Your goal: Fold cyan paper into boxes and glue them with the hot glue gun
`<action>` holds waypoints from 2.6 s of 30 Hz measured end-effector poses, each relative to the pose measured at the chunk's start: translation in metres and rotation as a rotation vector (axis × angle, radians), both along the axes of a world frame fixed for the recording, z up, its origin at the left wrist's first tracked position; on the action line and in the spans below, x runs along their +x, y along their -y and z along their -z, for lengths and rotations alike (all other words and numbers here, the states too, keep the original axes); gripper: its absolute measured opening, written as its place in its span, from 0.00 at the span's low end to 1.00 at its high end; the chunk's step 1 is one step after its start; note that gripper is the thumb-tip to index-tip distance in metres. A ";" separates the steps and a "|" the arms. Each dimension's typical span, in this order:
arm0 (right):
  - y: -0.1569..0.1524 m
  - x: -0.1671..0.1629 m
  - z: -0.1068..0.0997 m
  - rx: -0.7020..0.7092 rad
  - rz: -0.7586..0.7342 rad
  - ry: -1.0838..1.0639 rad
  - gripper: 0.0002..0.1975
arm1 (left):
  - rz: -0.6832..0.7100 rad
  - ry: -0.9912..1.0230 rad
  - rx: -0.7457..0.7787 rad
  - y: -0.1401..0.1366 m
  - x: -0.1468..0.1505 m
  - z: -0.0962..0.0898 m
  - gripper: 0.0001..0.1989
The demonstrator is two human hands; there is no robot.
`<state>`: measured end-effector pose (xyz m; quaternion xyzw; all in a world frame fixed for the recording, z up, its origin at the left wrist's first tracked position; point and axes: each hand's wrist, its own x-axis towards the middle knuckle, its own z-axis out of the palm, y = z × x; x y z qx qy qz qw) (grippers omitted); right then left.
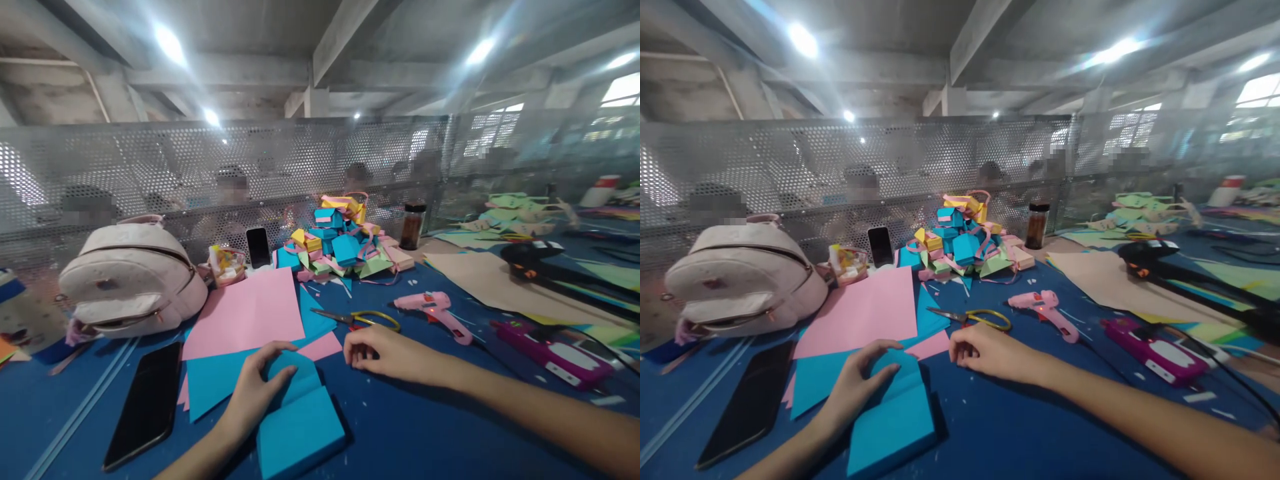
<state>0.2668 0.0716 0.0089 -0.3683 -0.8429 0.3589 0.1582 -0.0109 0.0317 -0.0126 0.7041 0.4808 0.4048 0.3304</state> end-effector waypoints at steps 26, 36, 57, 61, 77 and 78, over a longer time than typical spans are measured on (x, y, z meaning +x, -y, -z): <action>0.010 0.002 -0.011 -0.130 -0.098 0.100 0.12 | -0.042 0.007 -0.084 -0.003 0.000 0.002 0.11; 0.023 -0.008 -0.002 -0.065 -0.122 0.087 0.08 | -0.005 -0.014 -0.059 0.000 0.000 0.003 0.11; 0.002 -0.013 -0.027 0.235 -0.039 0.002 0.09 | 0.011 -0.060 0.033 0.007 0.000 0.004 0.11; 0.007 -0.009 -0.028 0.219 -0.038 0.003 0.06 | 0.010 -0.059 0.047 0.008 0.000 0.004 0.10; 0.027 0.000 -0.008 0.091 -0.122 0.313 0.05 | 0.005 -0.067 0.038 0.008 0.001 0.004 0.11; 0.027 -0.001 -0.010 0.095 -0.117 0.326 0.05 | 0.004 -0.068 0.037 0.008 0.001 0.004 0.11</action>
